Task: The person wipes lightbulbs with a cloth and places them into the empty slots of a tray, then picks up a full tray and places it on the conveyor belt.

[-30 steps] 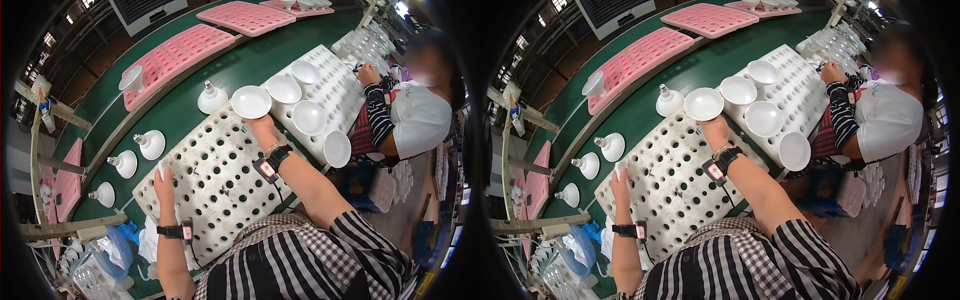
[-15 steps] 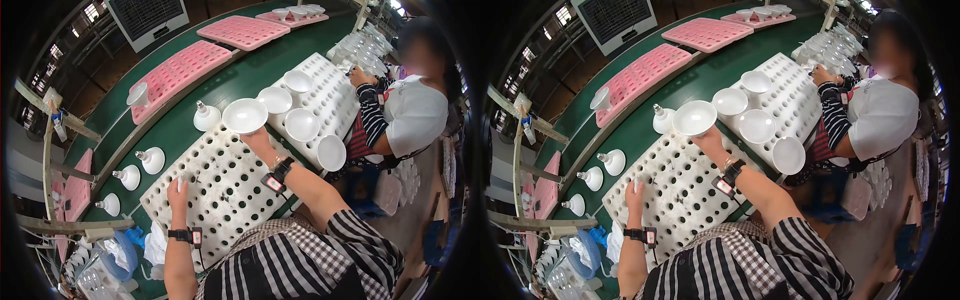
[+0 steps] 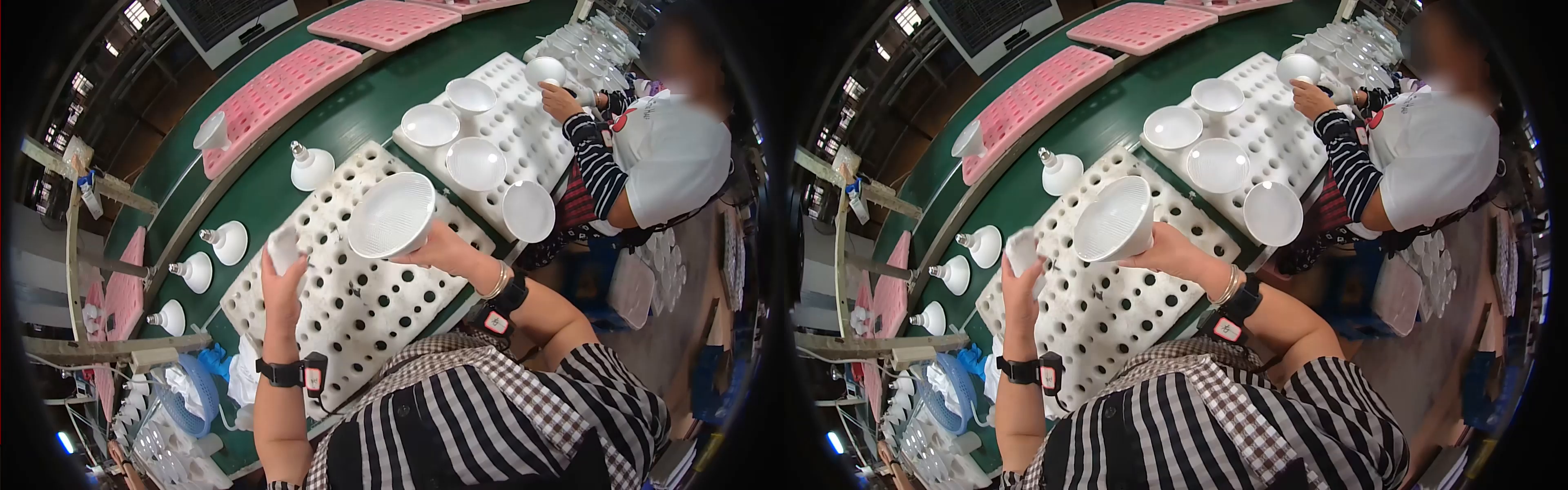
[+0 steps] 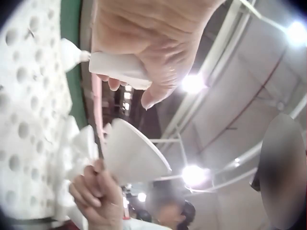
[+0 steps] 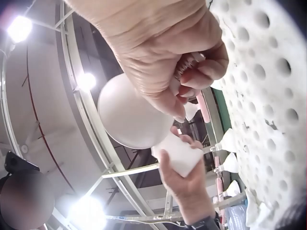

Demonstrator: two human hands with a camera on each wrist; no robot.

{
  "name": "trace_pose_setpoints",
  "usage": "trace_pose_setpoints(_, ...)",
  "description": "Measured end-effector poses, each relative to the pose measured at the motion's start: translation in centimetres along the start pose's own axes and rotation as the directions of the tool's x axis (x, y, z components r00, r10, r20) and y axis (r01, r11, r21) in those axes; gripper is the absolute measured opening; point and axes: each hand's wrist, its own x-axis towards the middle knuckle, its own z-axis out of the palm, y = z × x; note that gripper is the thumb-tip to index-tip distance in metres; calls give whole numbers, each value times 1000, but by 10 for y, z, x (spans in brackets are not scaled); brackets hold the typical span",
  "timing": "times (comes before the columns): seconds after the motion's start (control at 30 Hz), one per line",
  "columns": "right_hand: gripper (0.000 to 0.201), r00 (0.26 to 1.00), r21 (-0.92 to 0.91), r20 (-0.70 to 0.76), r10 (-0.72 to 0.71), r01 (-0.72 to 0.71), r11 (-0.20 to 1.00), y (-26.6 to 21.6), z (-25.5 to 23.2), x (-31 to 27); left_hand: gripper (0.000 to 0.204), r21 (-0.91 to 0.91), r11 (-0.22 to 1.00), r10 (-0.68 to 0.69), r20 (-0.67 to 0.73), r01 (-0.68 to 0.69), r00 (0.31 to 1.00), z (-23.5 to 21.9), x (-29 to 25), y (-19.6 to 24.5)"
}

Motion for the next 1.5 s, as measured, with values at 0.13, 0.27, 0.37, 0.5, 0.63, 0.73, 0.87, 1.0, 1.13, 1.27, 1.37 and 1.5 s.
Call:
trace_pose_setpoints(0.13, 42, 953, -147, 151, 264, -243, 959, -18, 10, -24, 52, 175, 969, 101, 359, -173, 928, 57, -36, 63)
trace_pose_setpoints(0.27, 50, 915, -162, 261, 306, -271, 949, -32, 12, -43, 52, 149, 986, -13, 492, -69, 871, 69, -48, 67)
trace_pose_setpoints(0.37, 57, 958, -115, 216, 189, -168, 979, -27, 19, -52, 54, 108, 994, -65, 493, 13, 867, 70, -54, 59)
trace_pose_setpoints(0.5, 58, 940, -183, 139, 310, -283, 941, -33, 19, -53, 58, 71, 993, -120, 468, 98, 876, 62, -57, 49)
trace_pose_setpoints(0.63, 57, 921, -246, 76, 381, -353, 903, -26, 23, -53, 61, 178, 984, -75, 469, -11, 880, 59, -66, 45)
trace_pose_setpoints(0.73, 52, 921, -220, 111, 374, -345, 913, -34, 23, -52, 62, 90, 983, -182, 448, 159, 875, 53, -64, 43)
trace_pose_setpoints(0.87, 45, 861, -83, 236, 450, -444, 892, -25, 23, -53, 65, 108, 976, -217, 460, 189, 861, 47, -64, 42)
trace_pose_setpoints(1.0, 40, 755, 97, 447, 480, -574, 813, -8, 18, -55, 64, 123, 978, -207, 474, 169, 856, 44, -66, 44)
trace_pose_setpoints(1.13, 39, 693, 131, 485, 534, -661, 739, -7, 18, -60, 64, 173, 970, -237, 526, 170, 817, 48, -70, 51)
trace_pose_setpoints(1.27, 42, 751, 22, 399, 526, -581, 813, -8, 21, -66, 66, 252, 963, -223, 526, 100, 821, 52, -70, 39)
trace_pose_setpoints(1.37, 53, 786, -195, 308, 535, -499, 845, 1, 28, -72, 66, 286, 947, -272, 473, 146, 838, 62, -68, 41)
trace_pose_setpoints(1.5, 64, 892, -425, 288, 348, -206, 881, 6, 46, -85, 64, 333, 914, -365, 429, 231, 826, 76, -60, 38)
